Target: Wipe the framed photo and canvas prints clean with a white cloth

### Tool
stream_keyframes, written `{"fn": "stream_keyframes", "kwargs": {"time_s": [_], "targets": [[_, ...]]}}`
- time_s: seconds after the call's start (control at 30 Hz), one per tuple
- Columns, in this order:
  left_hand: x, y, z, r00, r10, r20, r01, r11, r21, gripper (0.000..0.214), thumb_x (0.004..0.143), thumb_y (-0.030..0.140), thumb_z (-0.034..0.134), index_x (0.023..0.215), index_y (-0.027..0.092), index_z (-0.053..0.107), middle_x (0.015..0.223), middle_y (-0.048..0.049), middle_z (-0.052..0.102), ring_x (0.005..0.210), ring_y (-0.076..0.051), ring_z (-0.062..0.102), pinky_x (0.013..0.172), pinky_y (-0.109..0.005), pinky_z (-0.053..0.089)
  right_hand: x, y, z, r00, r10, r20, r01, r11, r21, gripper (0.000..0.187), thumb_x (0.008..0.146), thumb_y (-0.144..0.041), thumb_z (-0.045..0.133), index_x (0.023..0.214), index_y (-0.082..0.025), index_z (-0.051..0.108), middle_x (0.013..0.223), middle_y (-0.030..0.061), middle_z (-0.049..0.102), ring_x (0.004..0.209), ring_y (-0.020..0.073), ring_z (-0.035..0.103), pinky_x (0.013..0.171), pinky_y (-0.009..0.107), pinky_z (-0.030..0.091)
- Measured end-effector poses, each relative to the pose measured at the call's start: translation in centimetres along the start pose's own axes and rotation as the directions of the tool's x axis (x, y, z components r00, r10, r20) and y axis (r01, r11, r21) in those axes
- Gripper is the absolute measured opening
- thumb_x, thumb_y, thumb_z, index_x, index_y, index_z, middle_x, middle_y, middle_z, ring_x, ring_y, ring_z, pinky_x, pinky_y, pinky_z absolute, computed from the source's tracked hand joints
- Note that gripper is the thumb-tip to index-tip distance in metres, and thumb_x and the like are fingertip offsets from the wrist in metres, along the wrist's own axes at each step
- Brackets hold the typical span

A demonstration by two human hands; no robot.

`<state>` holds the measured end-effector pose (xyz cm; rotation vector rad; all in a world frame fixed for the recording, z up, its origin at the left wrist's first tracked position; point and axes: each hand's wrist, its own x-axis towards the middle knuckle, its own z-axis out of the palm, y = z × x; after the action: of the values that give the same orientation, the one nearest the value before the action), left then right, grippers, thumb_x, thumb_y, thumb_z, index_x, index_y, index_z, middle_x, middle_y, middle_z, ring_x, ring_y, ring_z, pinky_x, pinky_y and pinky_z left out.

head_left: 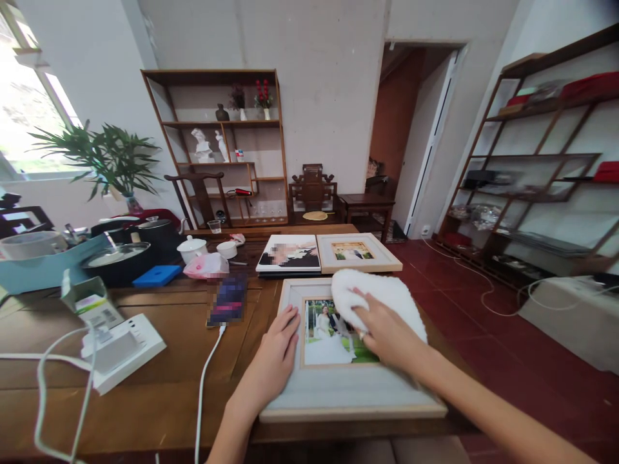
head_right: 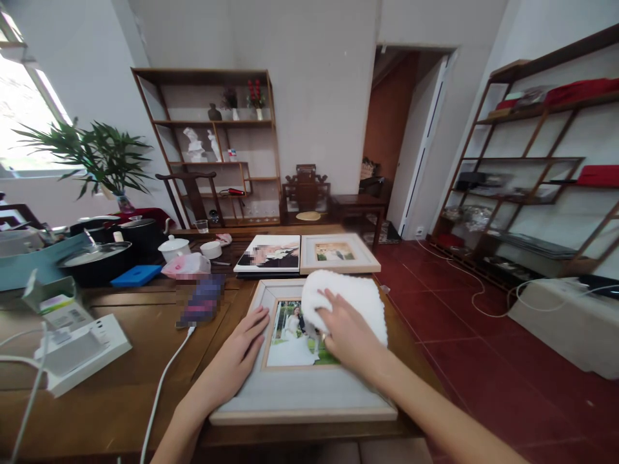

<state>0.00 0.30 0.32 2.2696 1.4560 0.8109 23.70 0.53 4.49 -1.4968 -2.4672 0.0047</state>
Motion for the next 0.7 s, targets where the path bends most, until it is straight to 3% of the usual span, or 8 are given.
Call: {"fn": "stream_keyframes", "kwargs": {"time_s": [0.13, 0.23, 0.37, 0.57, 0.63, 0.7], "targets": [[0.1, 0.0, -0.1, 1.0, -0.013, -0.001, 0.013, 1.0, -0.023, 0.039, 0.088, 0.023, 0.034, 0.124, 0.02, 0.049, 0.139, -0.0093, 0.04, 0.131, -0.023, 0.031, 0.106, -0.046, 0.026, 3.4, 2.8, 0.3, 0.999, -0.045, -0.029, 0.044, 0.997, -0.063, 0.045, 0.067, -0.005, 0.044, 0.11, -0.006, 0.057, 0.136, 0.0188, 0.039, 0.131, 0.0272, 0.025, 0.106, 0.042, 0.021], [0.1, -0.3, 0.2, 1.0, -0.002, -0.012, 0.002, 1.0, -0.014, 0.04, 0.089, 0.024, 0.033, 0.126, 0.018, 0.048, 0.139, -0.0102, 0.039, 0.131, -0.023, 0.031, 0.106, -0.047, 0.027, 3.6, 2.8, 0.5, 0.995, -0.101, 0.012, 0.102, 0.994, -0.039, 0.047, 0.064, -0.004, 0.043, 0.108, -0.008, 0.059, 0.134, 0.0167, 0.043, 0.131, 0.0257, 0.024, 0.108, 0.043, 0.017], [0.1, -0.9, 0.8, 0.997, 0.033, -0.07, -0.033, 0.999, -0.001, 0.039, 0.089, 0.023, 0.033, 0.125, 0.017, 0.048, 0.137, -0.0107, 0.042, 0.13, -0.022, 0.033, 0.106, -0.046, 0.027, 0.4, 0.2, -0.5, 0.982, -0.161, 0.103, 0.155, 0.985, 0.07, 0.044, 0.064, -0.005, 0.042, 0.103, -0.012, 0.062, 0.133, 0.0145, 0.045, 0.129, 0.0237, 0.029, 0.108, 0.042, 0.018], [0.0, -1.2, 1.2, 0.992, 0.055, -0.114, -0.056, 0.998, 0.002, 0.039, 0.089, 0.023, 0.033, 0.124, 0.019, 0.049, 0.135, -0.0087, 0.044, 0.128, -0.021, 0.035, 0.107, -0.044, 0.028, -4.9, -4.0, -3.6, 0.932, -0.178, 0.316, 0.104, 0.966, 0.238, 0.041, 0.063, -0.006, 0.043, 0.095, -0.019, 0.063, 0.118, 0.01, 0.059, 0.118, 0.0243, 0.046, 0.101, 0.038, 0.031], [0.1, -1.1, 1.2, 0.992, 0.054, -0.11, -0.054, 0.999, 0.001, 0.038, 0.089, 0.023, 0.033, 0.124, 0.019, 0.049, 0.135, -0.0086, 0.044, 0.129, -0.021, 0.035, 0.107, -0.044, 0.027, -5.5, -5.0, -3.5, 0.91, -0.222, 0.351, 0.131, 0.955, 0.264, 0.04, 0.064, -0.006, 0.046, 0.097, -0.02, 0.064, 0.12, 0.0102, 0.058, 0.115, 0.0256, 0.049, 0.101, 0.038, 0.033], [0.1, -1.0, 1.1, 0.993, 0.054, -0.101, -0.054, 0.999, 0.001, 0.039, 0.089, 0.022, 0.033, 0.124, 0.02, 0.049, 0.136, -0.0083, 0.044, 0.129, -0.021, 0.035, 0.107, -0.044, 0.027, -5.6, -5.6, -2.9, 0.917, -0.237, 0.322, 0.147, 0.949, 0.279, 0.043, 0.065, -0.008, 0.049, 0.104, -0.02, 0.062, 0.128, 0.0103, 0.051, 0.118, 0.0263, 0.046, 0.102, 0.037, 0.031]]}}
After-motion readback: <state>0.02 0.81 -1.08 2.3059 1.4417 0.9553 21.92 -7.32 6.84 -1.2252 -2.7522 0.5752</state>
